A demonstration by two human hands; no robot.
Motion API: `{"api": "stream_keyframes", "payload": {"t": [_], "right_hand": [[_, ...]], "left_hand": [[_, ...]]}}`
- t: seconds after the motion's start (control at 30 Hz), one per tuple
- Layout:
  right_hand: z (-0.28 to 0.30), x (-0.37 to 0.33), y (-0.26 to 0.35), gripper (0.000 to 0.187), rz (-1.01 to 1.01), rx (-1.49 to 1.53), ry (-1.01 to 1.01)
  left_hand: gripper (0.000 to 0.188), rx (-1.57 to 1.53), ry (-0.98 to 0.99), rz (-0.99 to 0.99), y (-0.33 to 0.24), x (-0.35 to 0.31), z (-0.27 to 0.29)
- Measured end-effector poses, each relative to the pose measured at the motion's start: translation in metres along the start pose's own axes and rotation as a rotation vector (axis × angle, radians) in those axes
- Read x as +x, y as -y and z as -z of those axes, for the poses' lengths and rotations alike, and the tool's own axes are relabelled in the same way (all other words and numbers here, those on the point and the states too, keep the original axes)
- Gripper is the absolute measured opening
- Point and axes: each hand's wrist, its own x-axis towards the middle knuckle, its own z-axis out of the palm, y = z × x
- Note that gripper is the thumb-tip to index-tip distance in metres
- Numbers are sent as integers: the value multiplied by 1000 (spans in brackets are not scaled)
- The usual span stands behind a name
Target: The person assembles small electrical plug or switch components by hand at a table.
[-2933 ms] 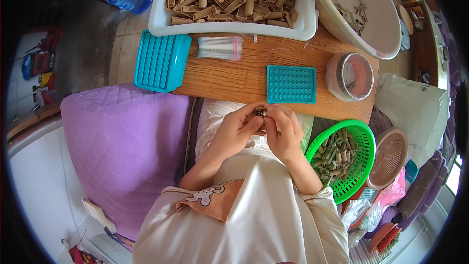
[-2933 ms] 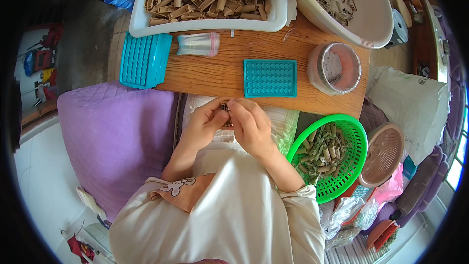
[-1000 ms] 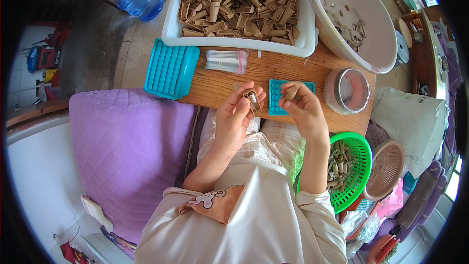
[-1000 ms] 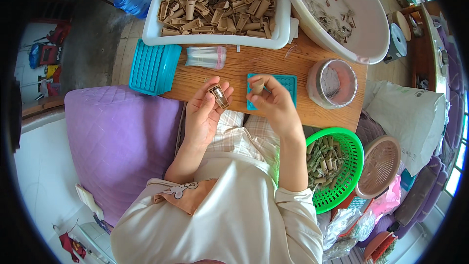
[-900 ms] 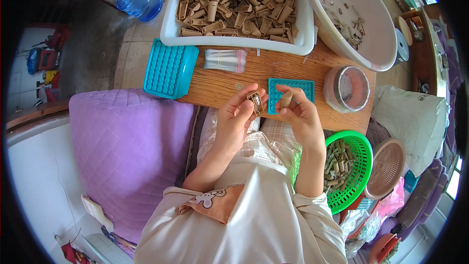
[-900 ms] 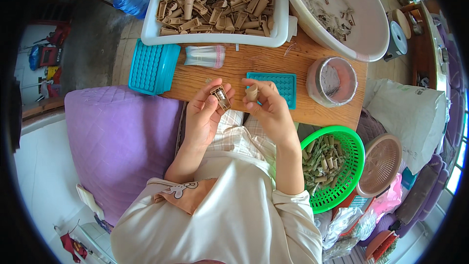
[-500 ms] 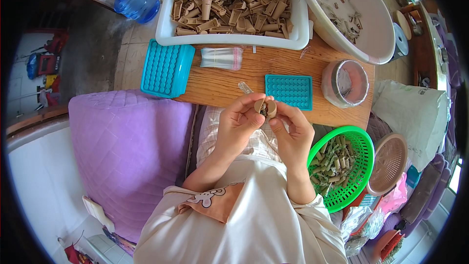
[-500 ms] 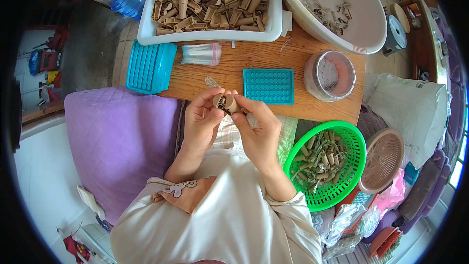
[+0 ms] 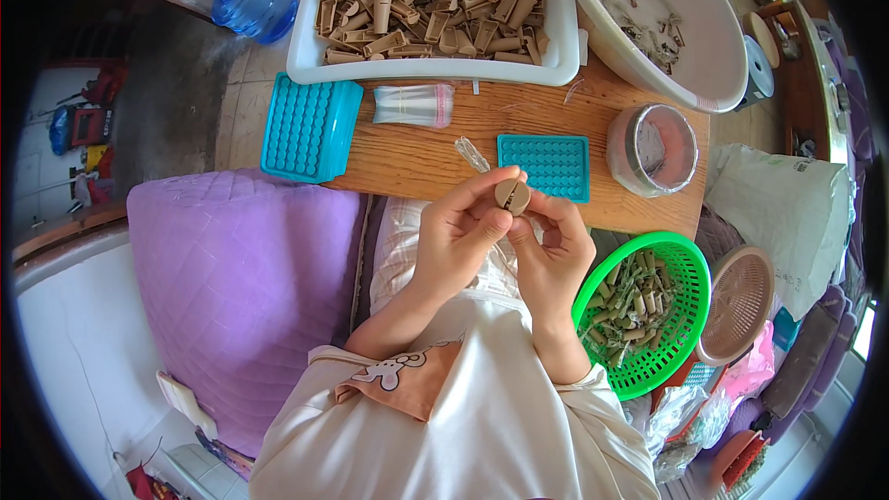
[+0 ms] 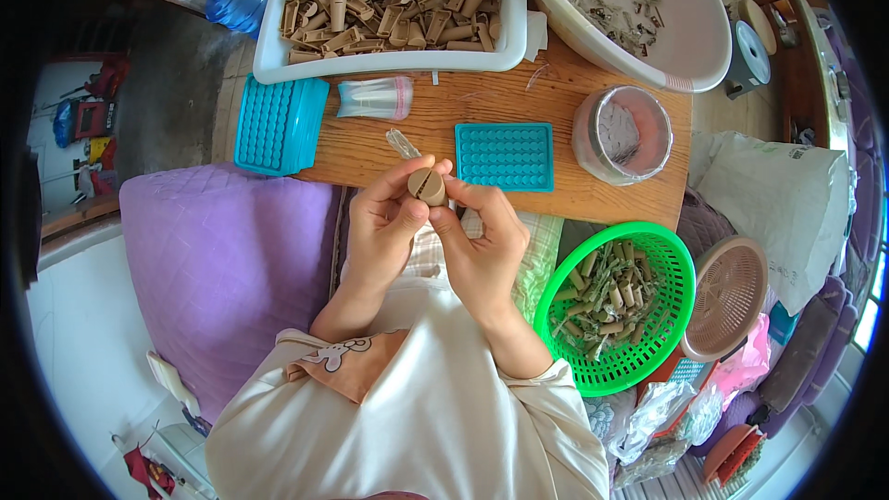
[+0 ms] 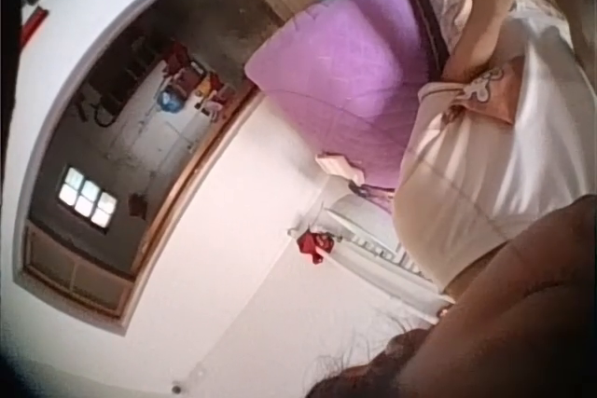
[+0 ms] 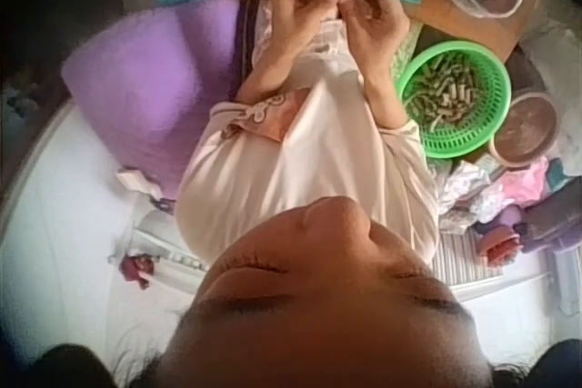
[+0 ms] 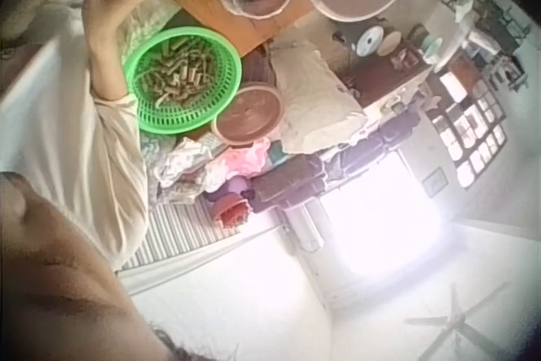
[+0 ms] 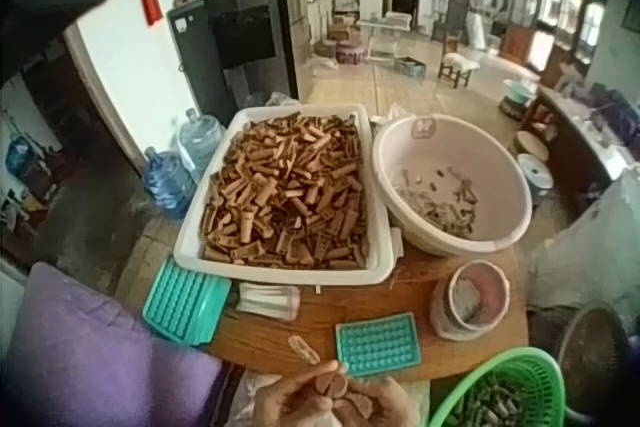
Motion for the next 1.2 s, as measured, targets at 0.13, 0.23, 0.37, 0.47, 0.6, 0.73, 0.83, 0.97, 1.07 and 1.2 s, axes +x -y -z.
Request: {"api": "stream_keyframes", "payload": {"t": [0.13, 0.23, 0.37, 0.47, 0.6, 0.73, 0.83, 0.97, 1.07, 1.2], "right_hand": [[-5, -1, 3, 24, -70, -83, 94], [-7, 2, 5, 19, 137, -270, 276], [-6, 1, -1, 19, 72, -218, 284], [-2, 4, -9, 14, 85, -221, 263], [12, 9, -22, 8, -32, -178, 318], [39, 21, -17, 17, -195, -275, 553], [62, 36, -10, 29, -233, -264, 655], [104, 77, -8, 35, -20, -366, 672], [134, 127, -15, 15, 5, -807, 267], [162, 162, -64, 11, 172, -1404, 307]], "left_hand": [[57, 219, -92, 24, -3, -4, -10], [38, 409, -108, -142, 2, 0, -10], [34, 384, -61, -256, 13, 4, -8], [36, 364, -16, -142, 15, 7, -9], [42, 327, 148, -27, 20, 14, -6], [47, 132, 247, 187, 23, 17, 0], [45, 43, 272, 253, 31, 16, -1], [36, -276, 191, 355, 37, 17, -3], [32, -531, 80, 467, 36, 19, 4], [32, -744, -2, 579, 40, 24, 5]]}}
